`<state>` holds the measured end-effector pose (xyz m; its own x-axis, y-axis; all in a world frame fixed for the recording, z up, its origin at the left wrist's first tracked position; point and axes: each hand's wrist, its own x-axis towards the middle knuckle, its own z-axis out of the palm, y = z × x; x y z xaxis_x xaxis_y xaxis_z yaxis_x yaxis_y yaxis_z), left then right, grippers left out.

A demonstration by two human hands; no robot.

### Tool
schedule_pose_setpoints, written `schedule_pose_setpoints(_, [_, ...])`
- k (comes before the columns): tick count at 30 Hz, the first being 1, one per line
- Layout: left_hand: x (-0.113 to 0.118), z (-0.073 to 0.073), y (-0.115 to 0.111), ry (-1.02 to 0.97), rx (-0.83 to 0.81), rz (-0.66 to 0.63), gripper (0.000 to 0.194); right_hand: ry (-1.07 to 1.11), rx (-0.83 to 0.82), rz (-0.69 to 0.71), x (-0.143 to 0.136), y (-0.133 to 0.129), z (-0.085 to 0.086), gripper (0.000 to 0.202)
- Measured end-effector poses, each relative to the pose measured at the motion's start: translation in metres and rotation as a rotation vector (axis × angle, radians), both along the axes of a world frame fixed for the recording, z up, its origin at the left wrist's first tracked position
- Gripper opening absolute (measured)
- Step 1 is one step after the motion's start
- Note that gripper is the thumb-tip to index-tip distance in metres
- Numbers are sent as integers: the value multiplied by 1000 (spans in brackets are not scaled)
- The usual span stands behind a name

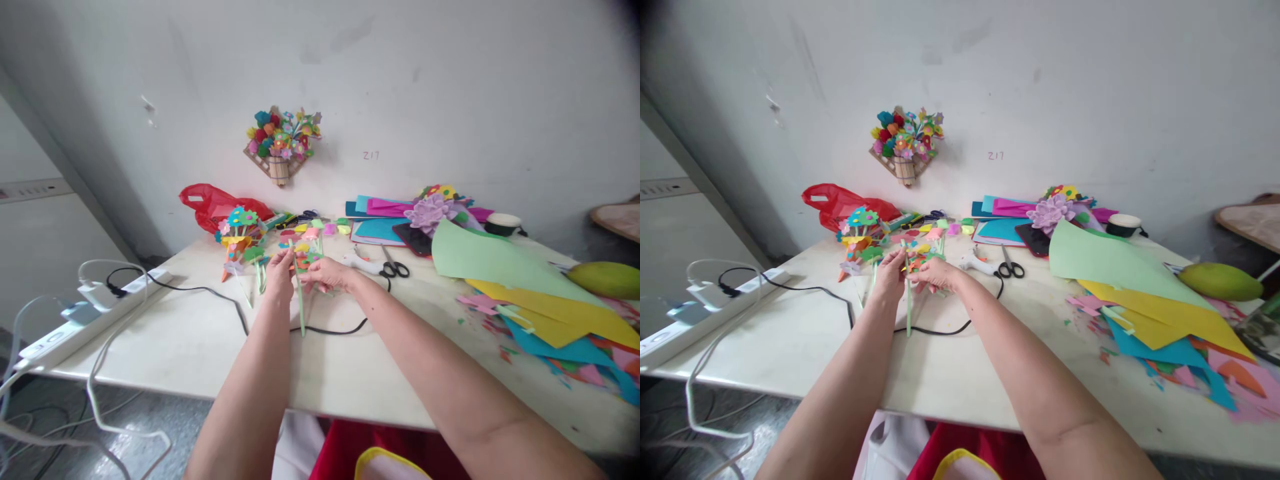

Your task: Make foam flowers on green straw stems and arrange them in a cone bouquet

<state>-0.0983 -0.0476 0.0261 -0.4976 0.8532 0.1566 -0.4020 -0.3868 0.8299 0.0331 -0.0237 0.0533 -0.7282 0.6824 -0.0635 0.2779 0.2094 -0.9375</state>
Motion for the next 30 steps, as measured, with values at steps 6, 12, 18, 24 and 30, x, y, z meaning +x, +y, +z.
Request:
schedule_pose_setpoints(6, [-6,0,2,-86,61,102,33,-24,-99,126,-4,-5,-4,13])
schedule_pose_setpoints(12, [-8,1,3,-141,81,103,30,-39,-90,56,-12,-10,-7,13])
schedule_pose_setpoints(18, [-7,0,2,-112,57,9,27,-1,-60,-60,-8,-8,0,13])
schedule_pose_setpoints(24, [-1,-3,2,53,-28,-169,28,41,-126,-1,10,10,-1,6])
schedule_pose_setpoints(30, [7,-6,1,186,-108,-243,29,-64,-5,-54,28,24,3,9])
